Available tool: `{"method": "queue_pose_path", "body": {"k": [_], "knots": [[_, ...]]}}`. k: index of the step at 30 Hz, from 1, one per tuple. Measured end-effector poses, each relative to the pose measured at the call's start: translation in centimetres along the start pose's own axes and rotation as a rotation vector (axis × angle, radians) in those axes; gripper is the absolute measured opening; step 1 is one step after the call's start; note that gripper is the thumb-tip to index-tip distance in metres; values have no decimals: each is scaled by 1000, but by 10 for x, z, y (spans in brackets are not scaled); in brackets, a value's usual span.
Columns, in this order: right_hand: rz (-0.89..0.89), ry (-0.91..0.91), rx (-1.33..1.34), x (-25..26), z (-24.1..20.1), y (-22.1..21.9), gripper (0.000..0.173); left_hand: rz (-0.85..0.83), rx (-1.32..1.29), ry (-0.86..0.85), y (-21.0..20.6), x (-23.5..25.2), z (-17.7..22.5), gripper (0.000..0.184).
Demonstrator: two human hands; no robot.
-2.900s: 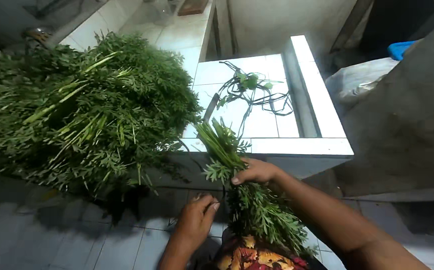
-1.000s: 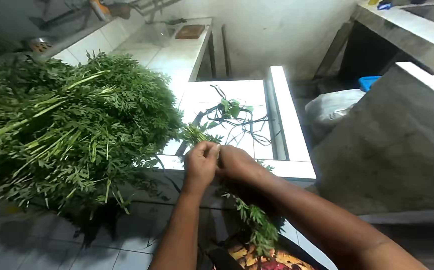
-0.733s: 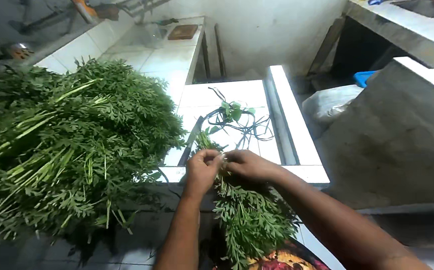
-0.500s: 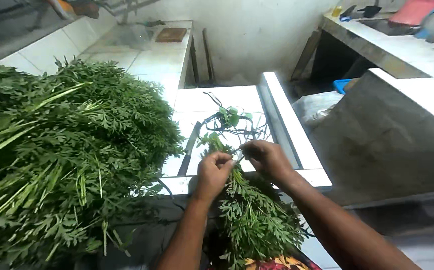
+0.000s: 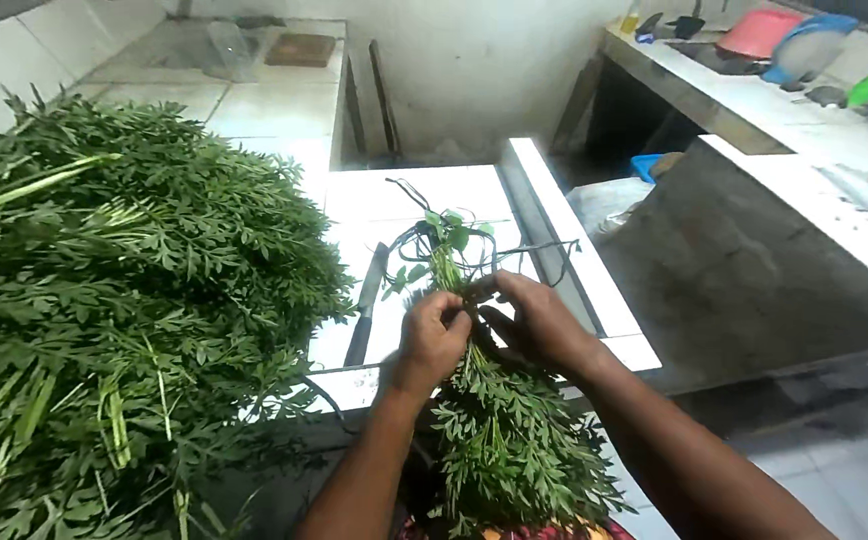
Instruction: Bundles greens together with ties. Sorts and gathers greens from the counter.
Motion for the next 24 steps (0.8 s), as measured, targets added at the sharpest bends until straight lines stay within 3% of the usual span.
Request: {"method": "queue_pose_path", "body": {"k": [3,10,13,18,24], "knots": [[-45,-7,65,3,16,0,11,-2,-14,-1,5,4,5,5],[-56,78,238,19,24,12,16,9,-25,20,1,6,14,7],[-65,108,227,25,31,12,21,26,-15,27,-1,6,19,5],[-113,97,176,26,39,18,10,52,2,65,-4,7,23,4],[-169,-87,745,26,40,19,6,95,-89,177,-6,12,28,5]]}}
Point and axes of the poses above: each hand's wrist, its own x-axis towards the middle knuckle, its own y-axis out of the back of the hand, z = x × y, the point moved 2 cm from there along x, towards the middle knuckle, and after that the axes turned 2 degrees about -z, right-handed, at the moved point
